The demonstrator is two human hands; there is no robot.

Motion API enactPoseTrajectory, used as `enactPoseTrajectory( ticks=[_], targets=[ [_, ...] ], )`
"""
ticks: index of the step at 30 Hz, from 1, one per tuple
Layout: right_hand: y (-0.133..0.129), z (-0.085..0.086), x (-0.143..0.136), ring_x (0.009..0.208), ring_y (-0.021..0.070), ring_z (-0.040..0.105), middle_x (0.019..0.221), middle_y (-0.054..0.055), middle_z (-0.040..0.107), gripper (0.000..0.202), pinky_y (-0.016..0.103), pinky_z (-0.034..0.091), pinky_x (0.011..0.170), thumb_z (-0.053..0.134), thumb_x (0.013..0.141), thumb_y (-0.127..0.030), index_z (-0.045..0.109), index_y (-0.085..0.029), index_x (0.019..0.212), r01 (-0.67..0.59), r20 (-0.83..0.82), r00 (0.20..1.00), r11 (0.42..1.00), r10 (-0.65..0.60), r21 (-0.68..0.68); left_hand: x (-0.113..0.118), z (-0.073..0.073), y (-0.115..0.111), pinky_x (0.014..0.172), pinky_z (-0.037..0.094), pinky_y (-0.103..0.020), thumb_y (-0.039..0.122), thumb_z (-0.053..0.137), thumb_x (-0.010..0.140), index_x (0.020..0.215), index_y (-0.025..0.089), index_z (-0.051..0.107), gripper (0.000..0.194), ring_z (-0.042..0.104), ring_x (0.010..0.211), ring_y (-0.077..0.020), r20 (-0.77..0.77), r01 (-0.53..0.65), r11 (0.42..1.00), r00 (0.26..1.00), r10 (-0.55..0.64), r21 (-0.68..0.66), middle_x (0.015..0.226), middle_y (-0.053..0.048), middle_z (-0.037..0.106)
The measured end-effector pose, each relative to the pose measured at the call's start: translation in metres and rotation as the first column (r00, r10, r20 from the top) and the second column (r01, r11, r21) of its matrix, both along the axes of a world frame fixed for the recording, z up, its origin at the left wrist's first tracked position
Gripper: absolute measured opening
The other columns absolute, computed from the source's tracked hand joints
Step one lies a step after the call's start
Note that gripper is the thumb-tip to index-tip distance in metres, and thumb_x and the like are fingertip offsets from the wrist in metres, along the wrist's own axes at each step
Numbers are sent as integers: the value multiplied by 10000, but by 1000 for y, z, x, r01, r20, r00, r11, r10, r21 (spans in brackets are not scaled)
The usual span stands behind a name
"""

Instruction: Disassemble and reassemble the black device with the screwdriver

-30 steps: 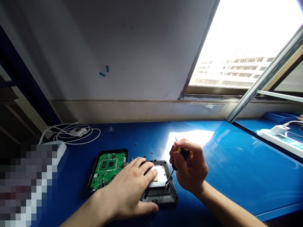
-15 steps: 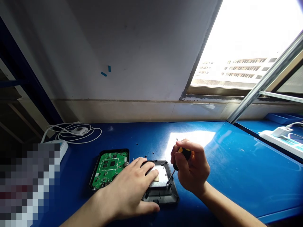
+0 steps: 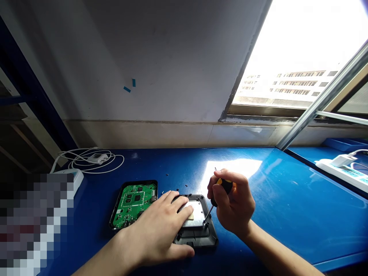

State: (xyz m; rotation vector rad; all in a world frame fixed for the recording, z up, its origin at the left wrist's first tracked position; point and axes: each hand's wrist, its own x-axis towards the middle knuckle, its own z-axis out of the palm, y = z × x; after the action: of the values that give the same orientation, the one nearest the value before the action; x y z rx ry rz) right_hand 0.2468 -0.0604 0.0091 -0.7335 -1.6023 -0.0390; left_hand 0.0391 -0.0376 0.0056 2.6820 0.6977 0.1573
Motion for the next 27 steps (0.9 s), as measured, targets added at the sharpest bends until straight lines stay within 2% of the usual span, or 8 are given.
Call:
enactPoseTrajectory(
  ticks=[17, 23, 27],
  targets=[
    [-2, -5, 0, 539, 90, 573, 760, -49, 608, 353, 228, 496, 497, 526, 959, -43, 579, -257, 1235, -15, -33, 999, 998, 13, -57, 1, -2, 0, 1104, 482, -541, 581, 808, 827, 1379, 215, 605, 693, 516, 1349, -408, -7, 15, 999, 1000, -14, 41, 1458, -136, 596],
    [-3, -9, -1, 597, 112, 620, 892, 3, 702, 346, 269, 547, 541, 379, 1015, -106, 596, -260, 1236, -139, -199, 974, 979, 108, -149, 1, -2, 1, 1090, 492, -551, 582, 809, 826, 1374, 211, 601, 694, 516, 1344, -413, -8, 16, 999, 1000, -15, 46, 1445, -136, 604],
    [-1, -9, 0, 626, 114, 635, 963, 13, 648, 377, 287, 558, 544, 394, 995, -93, 645, -269, 1215, -149, -209, 970, 983, 124, -108, 1, -4, 2, 1108, 476, -558, 596, 803, 826, 1384, 210, 591, 711, 518, 1340, -408, 2, 15, 998, 1000, -15, 56, 1447, -134, 601]
  ],
)
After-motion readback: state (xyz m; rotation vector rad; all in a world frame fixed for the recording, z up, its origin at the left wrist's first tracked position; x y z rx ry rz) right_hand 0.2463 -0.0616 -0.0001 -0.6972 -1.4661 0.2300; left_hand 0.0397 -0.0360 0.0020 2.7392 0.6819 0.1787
